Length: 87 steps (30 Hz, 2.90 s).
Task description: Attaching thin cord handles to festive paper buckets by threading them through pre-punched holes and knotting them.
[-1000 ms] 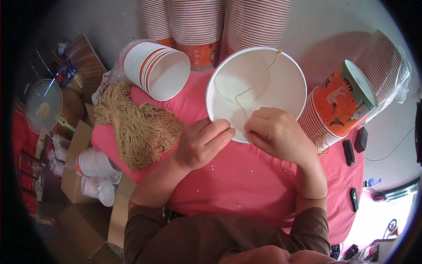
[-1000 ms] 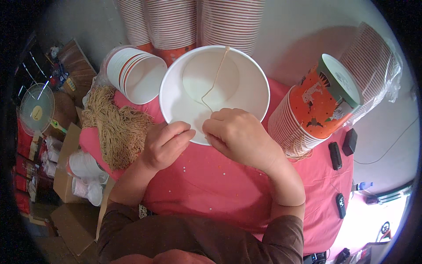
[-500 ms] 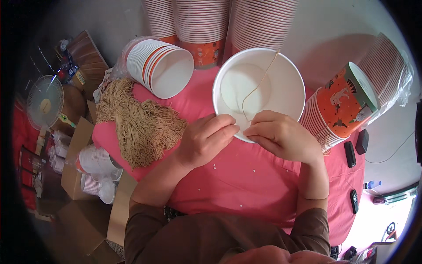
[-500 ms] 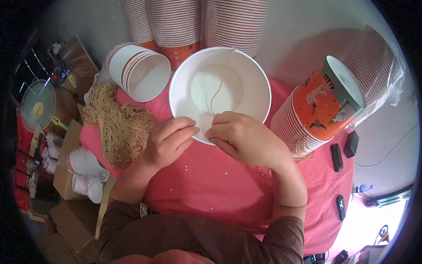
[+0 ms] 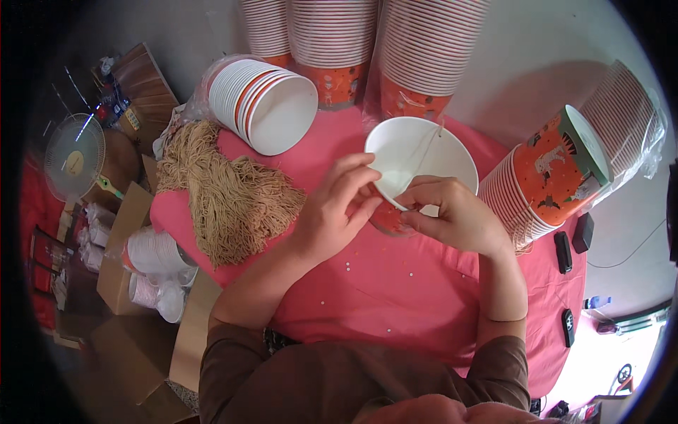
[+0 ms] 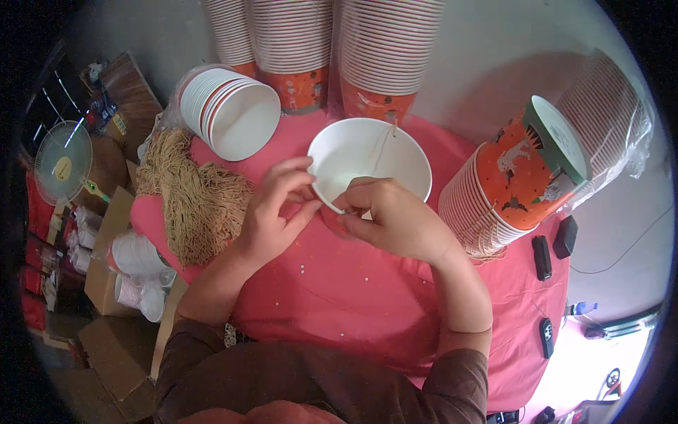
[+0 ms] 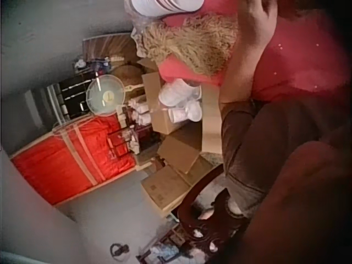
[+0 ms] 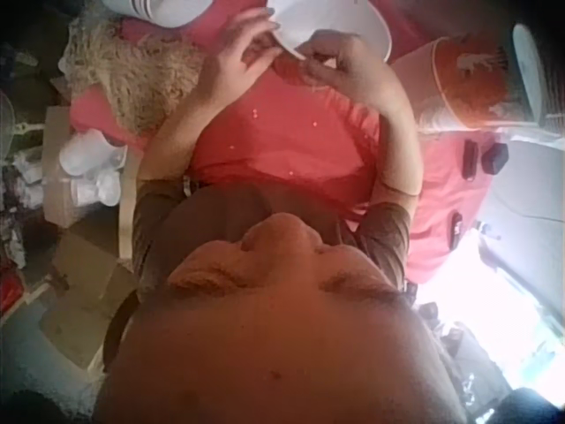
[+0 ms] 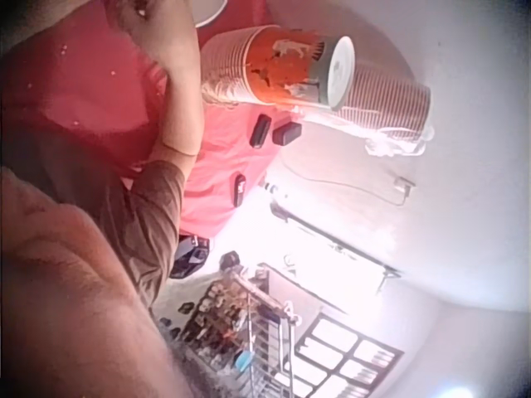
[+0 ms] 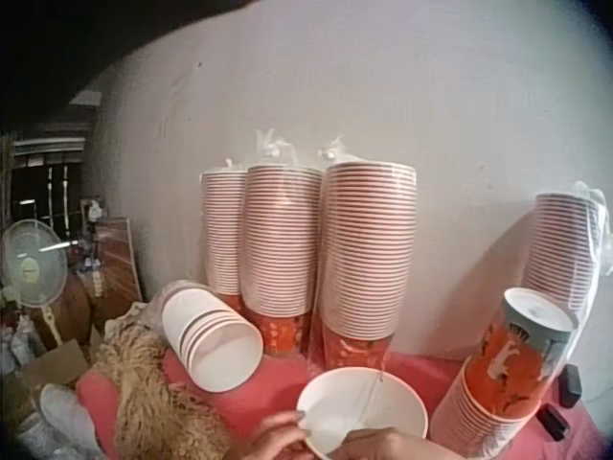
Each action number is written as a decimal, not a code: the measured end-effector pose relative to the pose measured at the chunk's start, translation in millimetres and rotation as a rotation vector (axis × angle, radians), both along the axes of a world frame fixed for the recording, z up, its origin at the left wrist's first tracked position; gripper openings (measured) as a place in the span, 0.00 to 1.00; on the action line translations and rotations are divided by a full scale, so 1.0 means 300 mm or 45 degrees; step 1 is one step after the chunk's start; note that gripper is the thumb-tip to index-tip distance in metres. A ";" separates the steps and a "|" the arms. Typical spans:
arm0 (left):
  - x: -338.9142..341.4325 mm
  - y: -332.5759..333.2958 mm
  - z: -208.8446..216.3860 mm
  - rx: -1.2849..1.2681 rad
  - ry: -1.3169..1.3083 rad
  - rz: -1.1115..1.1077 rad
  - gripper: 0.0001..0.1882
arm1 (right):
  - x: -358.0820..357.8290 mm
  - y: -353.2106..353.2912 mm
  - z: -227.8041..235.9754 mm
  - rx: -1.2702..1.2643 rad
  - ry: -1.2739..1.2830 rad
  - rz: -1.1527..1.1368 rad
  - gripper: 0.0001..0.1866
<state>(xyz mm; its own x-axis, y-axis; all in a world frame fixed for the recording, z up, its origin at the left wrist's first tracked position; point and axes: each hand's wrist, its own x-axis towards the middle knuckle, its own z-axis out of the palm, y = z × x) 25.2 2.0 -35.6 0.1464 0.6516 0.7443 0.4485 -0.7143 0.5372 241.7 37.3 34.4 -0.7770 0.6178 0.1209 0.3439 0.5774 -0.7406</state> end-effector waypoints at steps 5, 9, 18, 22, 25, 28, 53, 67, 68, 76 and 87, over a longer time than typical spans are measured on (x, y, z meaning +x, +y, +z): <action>0.007 -0.013 0.013 0.117 0.212 0.112 0.10 | -0.012 -0.002 -0.020 0.042 0.073 -0.072 0.06; 0.027 -0.005 -0.022 0.095 0.203 0.136 0.10 | -0.022 -0.007 -0.028 0.143 0.072 -0.086 0.07; -0.033 0.014 0.019 0.177 0.008 0.160 0.08 | -0.013 -0.019 -0.004 0.388 -0.057 -0.291 0.11; -0.051 0.010 0.024 -0.350 -0.845 -0.253 0.05 | 0.024 0.003 -0.011 0.602 -0.023 -0.347 0.11; -0.086 0.035 0.015 -0.566 -1.086 -0.595 0.03 | 0.021 0.001 -0.007 0.629 -0.008 -0.329 0.11; -0.094 0.038 0.009 -0.792 -1.167 -0.775 0.06 | 0.002 -0.008 0.001 0.640 0.046 -0.265 0.11; -0.023 -0.016 0.023 -0.583 -0.580 -0.238 0.03 | -0.009 -0.013 0.013 0.511 0.237 -0.182 0.07; 0.019 -0.055 0.055 -0.207 -0.094 -0.059 0.04 | -0.037 -0.029 0.013 0.566 0.478 0.037 0.10; 0.013 -0.058 0.054 -0.206 -0.095 -0.058 0.04 | -0.042 -0.022 0.005 0.566 0.477 0.038 0.10; -0.031 -0.041 0.052 -0.871 -0.672 -0.457 0.06 | -0.043 0.002 -0.018 0.701 0.484 -0.111 0.11; -0.030 -0.042 0.062 -0.936 -0.657 -0.457 0.05 | -0.069 -0.006 -0.036 1.093 0.430 -0.002 0.11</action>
